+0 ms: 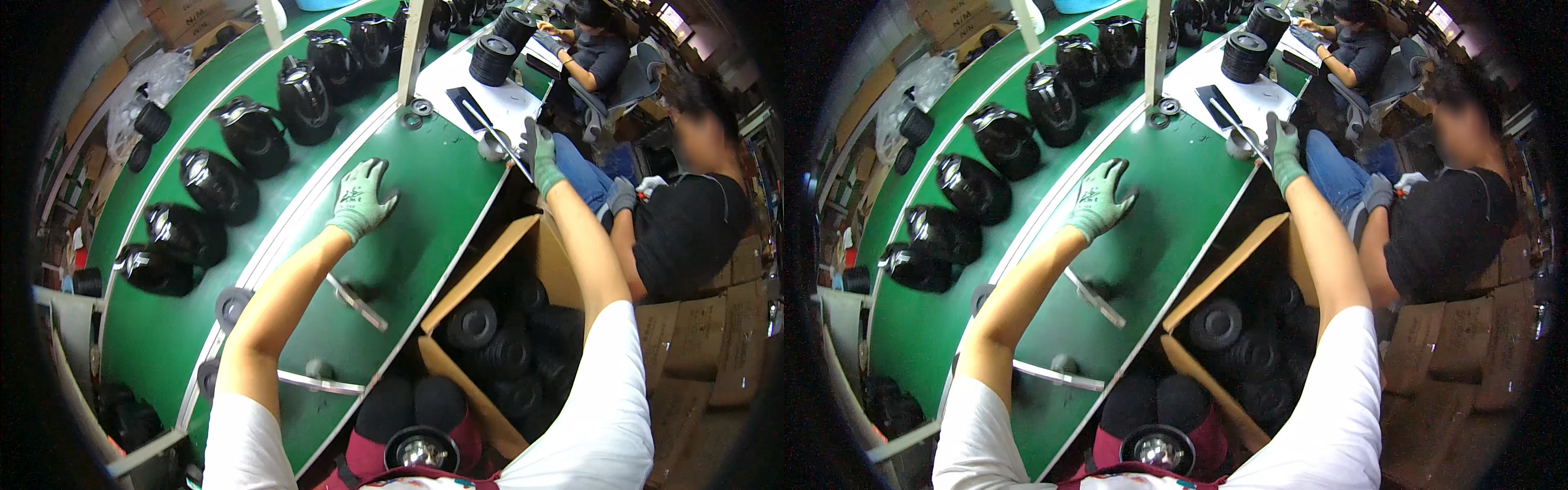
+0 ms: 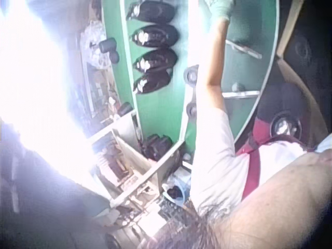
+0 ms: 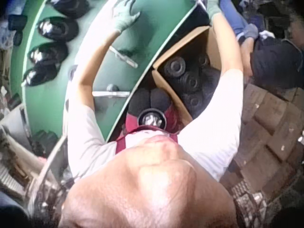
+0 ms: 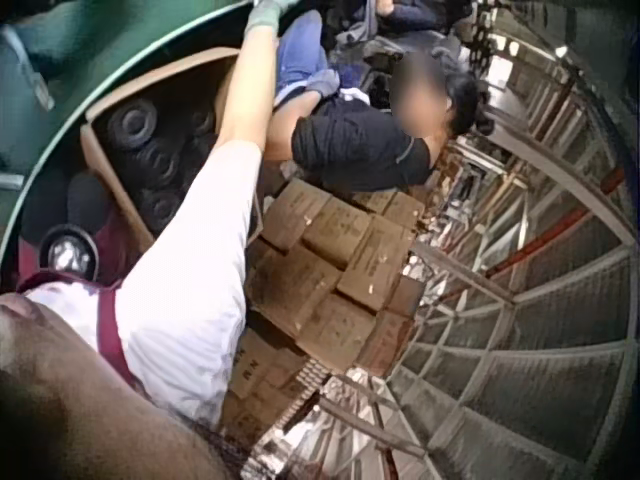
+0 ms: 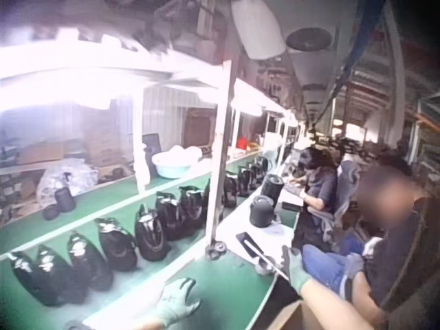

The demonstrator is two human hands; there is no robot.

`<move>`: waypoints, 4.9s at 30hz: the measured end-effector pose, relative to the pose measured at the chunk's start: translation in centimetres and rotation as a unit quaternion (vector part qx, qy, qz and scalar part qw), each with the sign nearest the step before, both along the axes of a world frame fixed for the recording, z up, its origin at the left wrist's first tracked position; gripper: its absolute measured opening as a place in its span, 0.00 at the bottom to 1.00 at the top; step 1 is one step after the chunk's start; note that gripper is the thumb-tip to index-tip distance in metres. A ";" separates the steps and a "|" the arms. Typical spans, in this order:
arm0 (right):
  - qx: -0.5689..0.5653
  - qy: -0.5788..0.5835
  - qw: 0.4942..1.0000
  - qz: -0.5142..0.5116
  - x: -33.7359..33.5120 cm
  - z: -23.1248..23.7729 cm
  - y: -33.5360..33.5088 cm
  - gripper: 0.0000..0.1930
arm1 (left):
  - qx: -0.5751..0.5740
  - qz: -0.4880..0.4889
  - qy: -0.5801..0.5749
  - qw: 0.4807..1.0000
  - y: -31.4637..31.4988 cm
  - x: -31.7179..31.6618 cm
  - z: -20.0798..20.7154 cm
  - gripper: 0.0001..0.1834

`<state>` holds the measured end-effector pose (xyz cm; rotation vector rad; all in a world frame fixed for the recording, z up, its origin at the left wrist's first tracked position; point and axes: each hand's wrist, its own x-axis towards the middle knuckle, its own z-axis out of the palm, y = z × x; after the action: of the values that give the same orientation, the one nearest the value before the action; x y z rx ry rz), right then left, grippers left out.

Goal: The person repeatedly picks up black kettle bodies from a box, attaches a lid and a metal handle, and places the assembled units on a green conveyor belt. The process is repeated for multiple units in a continuous assembly line workflow.

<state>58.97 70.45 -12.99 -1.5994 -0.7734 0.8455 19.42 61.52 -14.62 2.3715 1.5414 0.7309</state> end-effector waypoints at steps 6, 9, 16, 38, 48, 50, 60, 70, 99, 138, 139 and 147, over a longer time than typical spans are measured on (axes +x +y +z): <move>0.015 -0.173 0.983 -0.054 10.5 -8.0 17.8 0.37 | 0.039 -0.061 0.052 0.996 5.1 6.2 -6.1 0.38; 0.087 -0.217 0.971 -0.057 13.8 -10.9 23.3 0.39 | 0.017 -0.073 0.027 0.997 5.6 6.1 -6.0 0.39; -0.050 -0.351 0.929 -0.106 14.9 -6.6 31.9 0.34 | -0.029 -0.063 0.013 0.997 6.4 5.5 -4.9 0.39; -0.051 -0.252 0.843 0.472 -0.5 2.0 26.0 0.39 | -0.023 -0.055 -0.003 0.998 6.2 4.9 -5.2 0.38; -0.090 -0.109 0.960 0.242 -5.8 1.7 22.5 0.60 | -0.014 -0.046 0.009 0.999 5.7 4.8 -5.5 0.39; -0.146 -0.111 0.940 0.286 -6.6 2.0 21.0 0.49 | -0.001 -0.037 0.011 0.999 5.6 4.8 -5.8 0.38; -0.018 0.006 0.950 0.310 -8.3 -0.8 18.9 0.47 | 0.030 -0.022 0.033 0.999 4.9 4.5 -6.3 0.37; 0.025 -0.481 0.844 0.236 -7.4 -1.0 18.7 0.58 | 0.062 -0.014 0.027 0.998 4.9 5.0 -6.9 0.35; 0.229 -0.067 0.926 0.295 -10.9 3.3 7.8 0.43 | 0.056 0.003 -0.003 0.998 4.5 4.0 -7.2 0.34; 0.204 0.090 0.939 0.262 -15.1 4.6 -17.2 0.18 | -0.021 0.112 -0.072 0.991 0.1 -1.9 -9.6 0.28; 0.271 -0.083 0.933 0.219 -13.1 6.3 -19.4 0.17 | -0.095 0.053 -0.150 0.983 1.8 -3.6 -9.3 0.24; 0.165 -0.007 0.983 0.078 -1.0 18.9 -18.8 0.25 | -0.200 0.079 -0.473 0.855 2.0 -2.5 2.5 0.33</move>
<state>57.98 51.65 5.90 -1.2634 -1.0025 0.7716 16.94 63.56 -12.16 1.2385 1.2427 1.2125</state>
